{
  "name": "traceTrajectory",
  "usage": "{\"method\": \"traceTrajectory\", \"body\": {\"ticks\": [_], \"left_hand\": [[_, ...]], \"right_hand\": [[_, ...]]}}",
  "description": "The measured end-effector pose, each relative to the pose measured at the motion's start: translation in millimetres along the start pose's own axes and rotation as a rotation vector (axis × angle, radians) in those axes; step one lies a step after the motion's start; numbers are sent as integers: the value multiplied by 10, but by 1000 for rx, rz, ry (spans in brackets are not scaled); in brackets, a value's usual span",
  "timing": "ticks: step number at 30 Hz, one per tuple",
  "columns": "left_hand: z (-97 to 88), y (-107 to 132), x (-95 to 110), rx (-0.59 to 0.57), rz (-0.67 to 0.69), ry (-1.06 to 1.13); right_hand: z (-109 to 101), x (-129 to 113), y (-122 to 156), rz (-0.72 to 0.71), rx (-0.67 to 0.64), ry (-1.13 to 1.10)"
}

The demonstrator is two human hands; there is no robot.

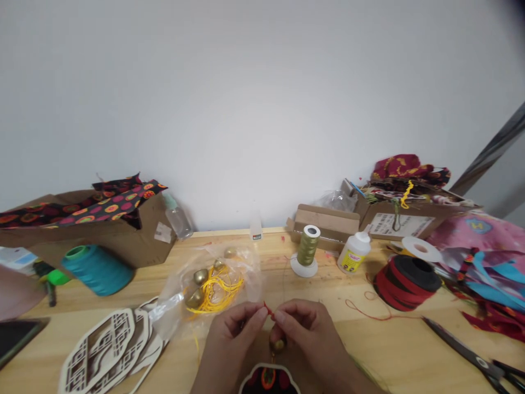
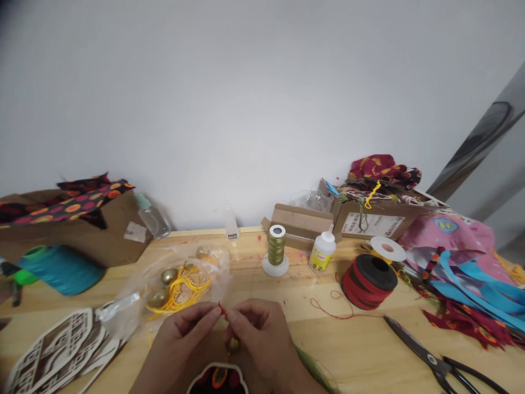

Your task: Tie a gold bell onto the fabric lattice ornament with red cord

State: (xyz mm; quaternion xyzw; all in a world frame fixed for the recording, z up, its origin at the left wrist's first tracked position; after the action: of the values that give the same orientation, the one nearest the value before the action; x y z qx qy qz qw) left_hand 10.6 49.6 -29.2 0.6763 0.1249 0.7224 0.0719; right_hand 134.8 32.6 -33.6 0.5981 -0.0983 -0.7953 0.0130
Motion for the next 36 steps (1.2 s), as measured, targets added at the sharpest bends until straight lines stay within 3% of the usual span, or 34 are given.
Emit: {"method": "traceTrajectory", "body": {"ticks": [7, 16, 21, 31, 36], "left_hand": [[37, 19, -15, -30, -31, 80], [41, 27, 61, -17, 14, 8], [59, 33, 11, -64, -64, 60], [2, 18, -78, -21, -130, 158], [52, 36, -81, -65, -171, 194]], "right_hand": [[2, -18, -4, -18, -2, 27], [11, -41, 18, -33, 4, 71], [-8, -49, -12, -41, 31, 49], [-32, -35, -8, -28, 42, -53], [-31, 4, -8, -31, 50, -40]]}}
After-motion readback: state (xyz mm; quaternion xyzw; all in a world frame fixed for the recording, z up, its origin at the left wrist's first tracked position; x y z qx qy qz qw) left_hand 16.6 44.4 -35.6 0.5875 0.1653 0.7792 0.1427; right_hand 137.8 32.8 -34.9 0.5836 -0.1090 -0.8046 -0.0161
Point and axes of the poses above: each hand's wrist, its own y-axis away from the middle knuckle, its own z-axis out of the palm, x = y × z, the point moved 5 cm from there along -y, towards the middle knuckle, and after that the axes turned 10 degrees about x, right-handed, at the moved point
